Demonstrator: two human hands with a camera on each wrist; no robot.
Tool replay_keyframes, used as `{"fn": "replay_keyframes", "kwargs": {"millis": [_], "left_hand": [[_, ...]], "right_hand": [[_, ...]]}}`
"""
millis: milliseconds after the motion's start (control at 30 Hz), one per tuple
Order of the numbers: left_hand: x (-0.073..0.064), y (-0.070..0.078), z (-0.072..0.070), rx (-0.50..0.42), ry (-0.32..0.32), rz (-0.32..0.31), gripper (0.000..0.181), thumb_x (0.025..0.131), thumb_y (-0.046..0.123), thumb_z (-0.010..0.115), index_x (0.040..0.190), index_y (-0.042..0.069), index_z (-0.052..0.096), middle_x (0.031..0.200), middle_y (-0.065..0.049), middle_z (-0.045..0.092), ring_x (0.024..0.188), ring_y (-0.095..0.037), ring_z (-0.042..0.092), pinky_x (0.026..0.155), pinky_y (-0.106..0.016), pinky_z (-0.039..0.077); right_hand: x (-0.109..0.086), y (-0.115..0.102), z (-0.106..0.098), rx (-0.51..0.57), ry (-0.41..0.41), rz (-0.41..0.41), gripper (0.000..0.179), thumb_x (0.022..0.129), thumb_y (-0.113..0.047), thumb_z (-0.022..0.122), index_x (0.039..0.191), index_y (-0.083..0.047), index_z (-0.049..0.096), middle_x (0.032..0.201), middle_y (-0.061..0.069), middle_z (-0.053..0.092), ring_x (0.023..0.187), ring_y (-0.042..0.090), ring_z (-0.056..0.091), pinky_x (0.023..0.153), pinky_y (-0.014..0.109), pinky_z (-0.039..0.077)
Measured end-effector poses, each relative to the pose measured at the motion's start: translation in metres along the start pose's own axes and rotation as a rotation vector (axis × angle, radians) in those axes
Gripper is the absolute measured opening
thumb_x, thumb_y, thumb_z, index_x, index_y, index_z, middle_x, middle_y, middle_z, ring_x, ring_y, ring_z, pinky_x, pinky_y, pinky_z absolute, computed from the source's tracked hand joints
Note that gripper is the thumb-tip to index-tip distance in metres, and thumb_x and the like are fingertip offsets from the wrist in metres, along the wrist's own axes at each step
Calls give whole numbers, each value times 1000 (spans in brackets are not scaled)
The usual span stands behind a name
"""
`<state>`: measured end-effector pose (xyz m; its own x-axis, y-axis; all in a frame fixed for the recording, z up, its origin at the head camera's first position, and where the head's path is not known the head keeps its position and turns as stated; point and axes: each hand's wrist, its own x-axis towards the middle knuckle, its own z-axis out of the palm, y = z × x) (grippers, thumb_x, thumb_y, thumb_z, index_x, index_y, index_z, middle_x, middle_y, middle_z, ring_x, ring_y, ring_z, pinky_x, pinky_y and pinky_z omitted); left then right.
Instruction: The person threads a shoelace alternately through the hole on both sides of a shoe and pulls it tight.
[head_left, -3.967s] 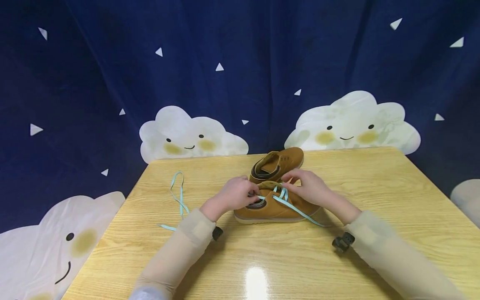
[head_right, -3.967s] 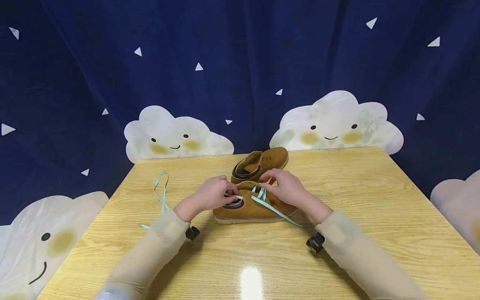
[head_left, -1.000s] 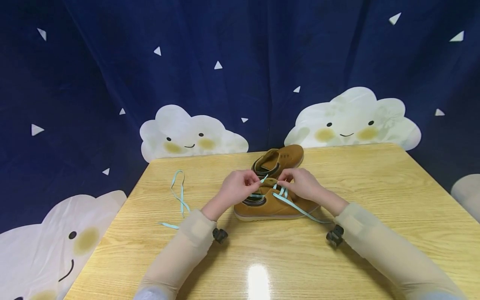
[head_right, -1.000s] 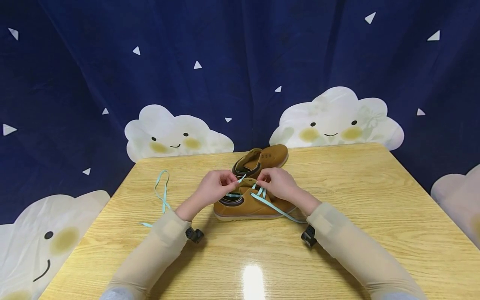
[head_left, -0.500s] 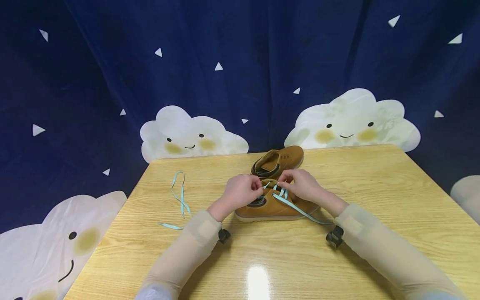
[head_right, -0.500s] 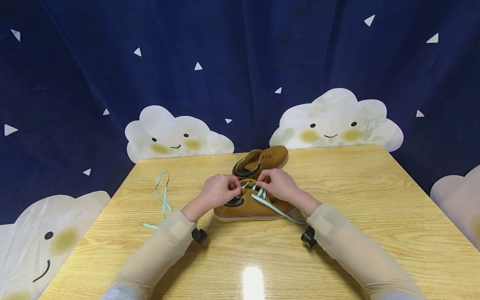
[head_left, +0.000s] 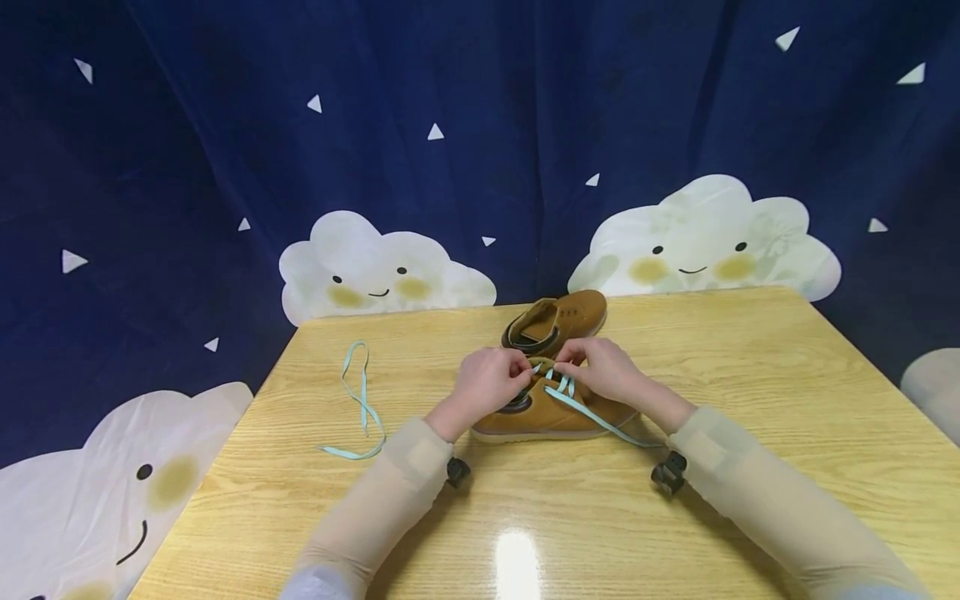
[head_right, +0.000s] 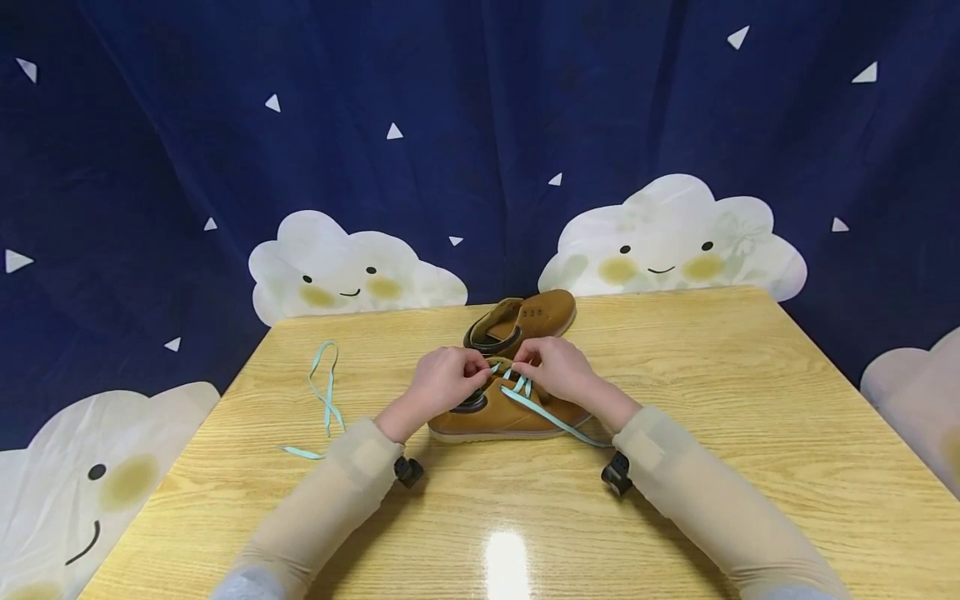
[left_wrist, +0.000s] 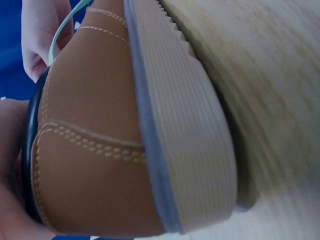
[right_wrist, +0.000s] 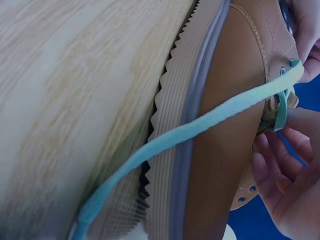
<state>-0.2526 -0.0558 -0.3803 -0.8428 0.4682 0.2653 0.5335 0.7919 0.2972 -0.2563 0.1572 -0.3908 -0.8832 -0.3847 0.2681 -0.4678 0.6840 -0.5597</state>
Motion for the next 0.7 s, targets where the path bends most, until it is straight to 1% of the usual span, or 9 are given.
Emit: {"fn": "replay_keyframes", "kwargs": {"millis": [133,267,333,400,500,567,633,700], "left_hand": [[1,0,6,-12,50,2,12,92,27,69,86,19,76,62,13,59,52,-4,49,46,-22,37],[1,-1,13,-10,98,28,14,92,29,69,87,18,76,66,11,63,51,-2,49,45,-20,37],[1,-1,15,-7,110,37,16,93,30,68,87,18,77,66,11,63,50,-1,48,45,-19,36],[1,-1,15,-3,123,44,16,93,30,68,88,18,77,66,11,63,50,-1,48,45,-19,36],[0,-1,15,2,135,45,15,93,30,68,88,19,77,66,11,63,50,-2,48,45,-19,36],[0,-1,15,6,140,42,15,93,30,68,88,20,77,66,11,63,51,-2,48,45,-19,36],[-1,-1,15,8,142,41,15,93,30,68,88,20,77,66,11,63,51,-2,49,46,-19,36],[-1,-1,14,6,142,44,15,93,30,68,88,20,77,66,11,63,52,-2,49,46,-19,36]], "right_hand": [[0,-1,0,10,-5,4,7,90,-17,70,84,-15,70,77,-6,65,73,15,60,67,36,46],[0,3,-2,39,-25,-8,6,91,-17,70,86,-14,71,79,-5,65,76,16,60,68,36,47],[1,7,-3,77,-42,-7,8,92,-18,69,88,-13,72,82,-5,66,78,16,60,70,35,47],[3,11,-5,136,-67,7,12,94,-20,67,90,-10,73,82,-3,66,72,17,59,66,34,47],[8,16,-6,248,-103,62,20,96,-23,63,92,-6,72,79,2,63,61,17,54,58,30,46],[11,17,-6,308,-120,106,24,98,-24,61,93,-3,71,77,5,60,57,18,51,52,28,44],[14,18,-5,341,-124,138,26,98,-24,60,95,-1,70,78,5,61,62,17,52,51,27,43],[16,18,-4,351,-120,156,26,98,-24,60,97,0,70,81,4,63,67,15,53,50,26,42]]}}
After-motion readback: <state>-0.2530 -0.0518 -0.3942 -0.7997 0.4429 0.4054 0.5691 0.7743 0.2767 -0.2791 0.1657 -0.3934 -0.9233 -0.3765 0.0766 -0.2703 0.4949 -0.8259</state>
